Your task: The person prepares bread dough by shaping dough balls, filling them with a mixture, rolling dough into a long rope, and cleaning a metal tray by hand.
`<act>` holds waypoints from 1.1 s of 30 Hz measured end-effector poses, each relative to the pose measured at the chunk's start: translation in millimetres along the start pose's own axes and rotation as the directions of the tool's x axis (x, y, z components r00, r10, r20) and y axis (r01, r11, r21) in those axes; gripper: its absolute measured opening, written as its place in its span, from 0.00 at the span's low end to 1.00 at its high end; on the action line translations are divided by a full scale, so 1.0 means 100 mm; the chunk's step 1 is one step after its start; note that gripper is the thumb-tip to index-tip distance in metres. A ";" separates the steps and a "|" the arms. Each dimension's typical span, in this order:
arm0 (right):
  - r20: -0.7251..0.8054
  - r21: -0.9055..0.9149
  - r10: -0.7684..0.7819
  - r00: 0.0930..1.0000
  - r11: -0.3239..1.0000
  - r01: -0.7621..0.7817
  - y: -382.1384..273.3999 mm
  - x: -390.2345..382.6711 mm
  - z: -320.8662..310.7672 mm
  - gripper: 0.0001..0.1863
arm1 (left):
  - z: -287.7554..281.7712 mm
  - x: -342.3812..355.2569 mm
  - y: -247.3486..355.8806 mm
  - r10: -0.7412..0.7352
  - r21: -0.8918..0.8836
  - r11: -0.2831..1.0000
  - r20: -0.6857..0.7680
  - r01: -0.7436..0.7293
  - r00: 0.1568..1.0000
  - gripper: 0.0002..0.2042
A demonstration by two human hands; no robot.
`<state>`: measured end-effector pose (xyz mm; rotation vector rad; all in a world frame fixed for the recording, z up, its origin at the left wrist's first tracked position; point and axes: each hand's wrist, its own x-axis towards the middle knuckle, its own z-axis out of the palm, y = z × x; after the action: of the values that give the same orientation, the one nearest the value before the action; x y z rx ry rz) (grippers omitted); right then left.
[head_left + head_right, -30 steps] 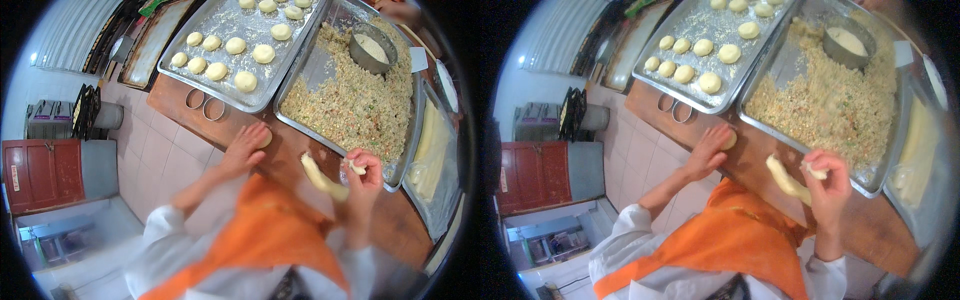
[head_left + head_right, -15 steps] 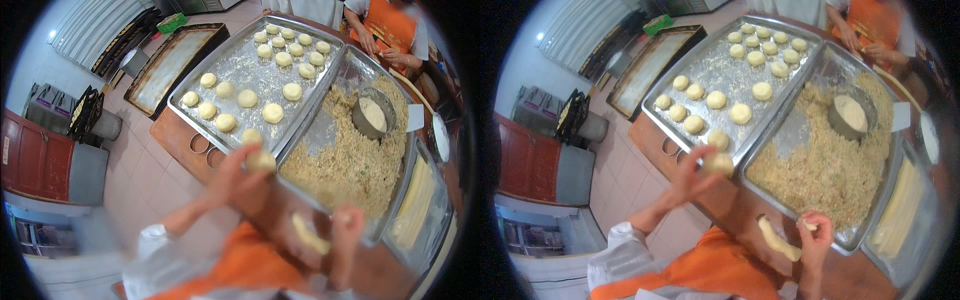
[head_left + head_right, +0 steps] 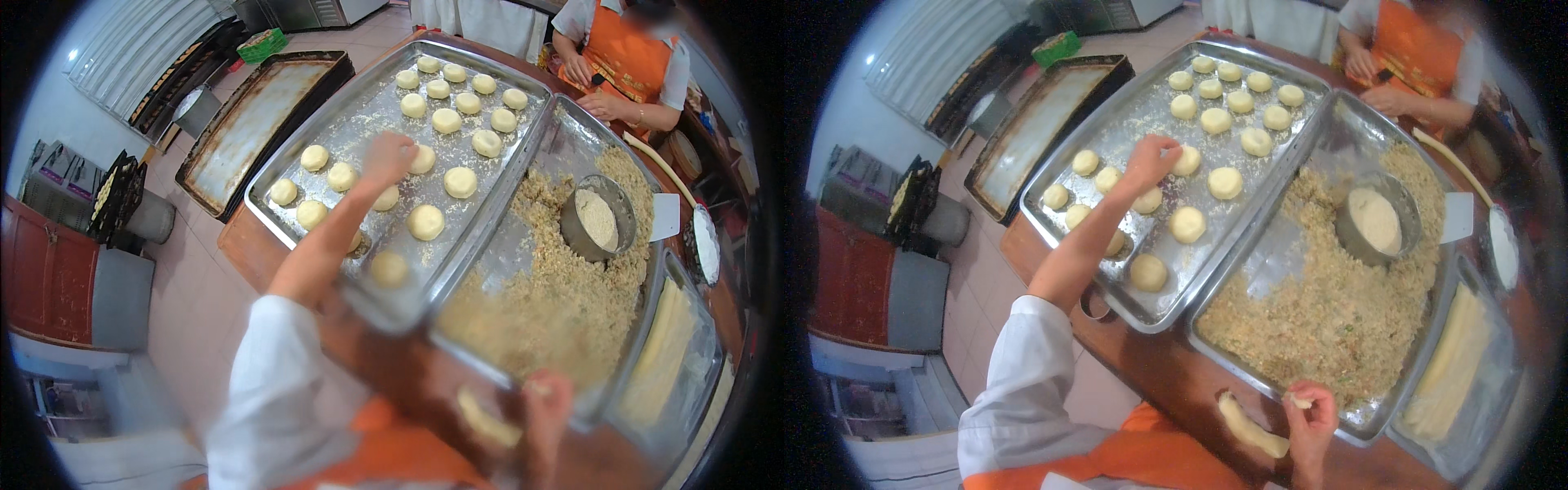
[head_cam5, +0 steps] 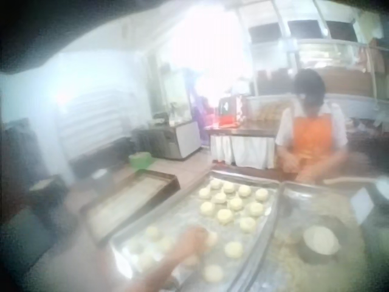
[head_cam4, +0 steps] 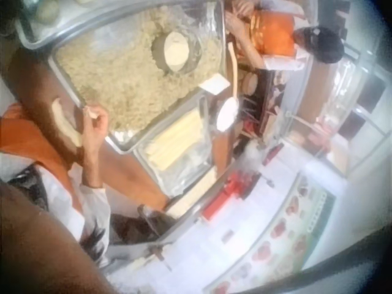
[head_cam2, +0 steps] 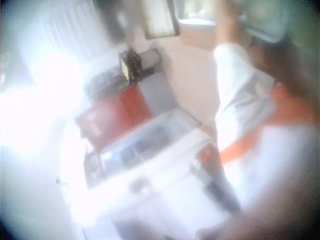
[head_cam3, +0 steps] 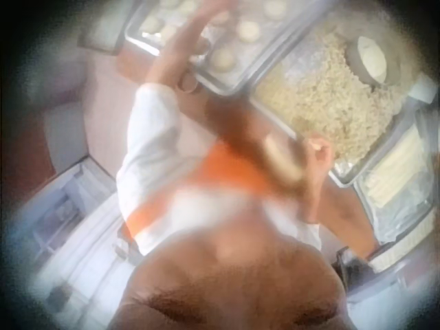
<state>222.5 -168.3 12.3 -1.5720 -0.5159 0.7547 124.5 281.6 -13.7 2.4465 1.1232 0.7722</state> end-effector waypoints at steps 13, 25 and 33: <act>0.252 0.225 0.033 0.967 0.970 -0.092 -0.18 0.23 0.31 0.18 | -0.52 -2.11 1.71 0.196 -0.756 0.613 0.426 0.228 0.883 0.13; 0.403 -0.570 -0.085 0.911 0.756 0.323 -0.02 -0.50 -0.17 0.16 | -0.24 -3.05 1.60 0.199 -0.612 0.699 0.662 0.368 0.723 0.08; 0.386 -0.774 -0.204 0.900 0.460 0.436 0.36 -0.65 0.11 0.23 | -0.13 -3.09 1.63 0.365 -0.327 0.917 0.447 -0.230 0.817 0.09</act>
<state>166.5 -212.3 -11.9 -2.1871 -1.5191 0.3698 45.4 -59.0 -24.2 2.4132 0.4142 0.2933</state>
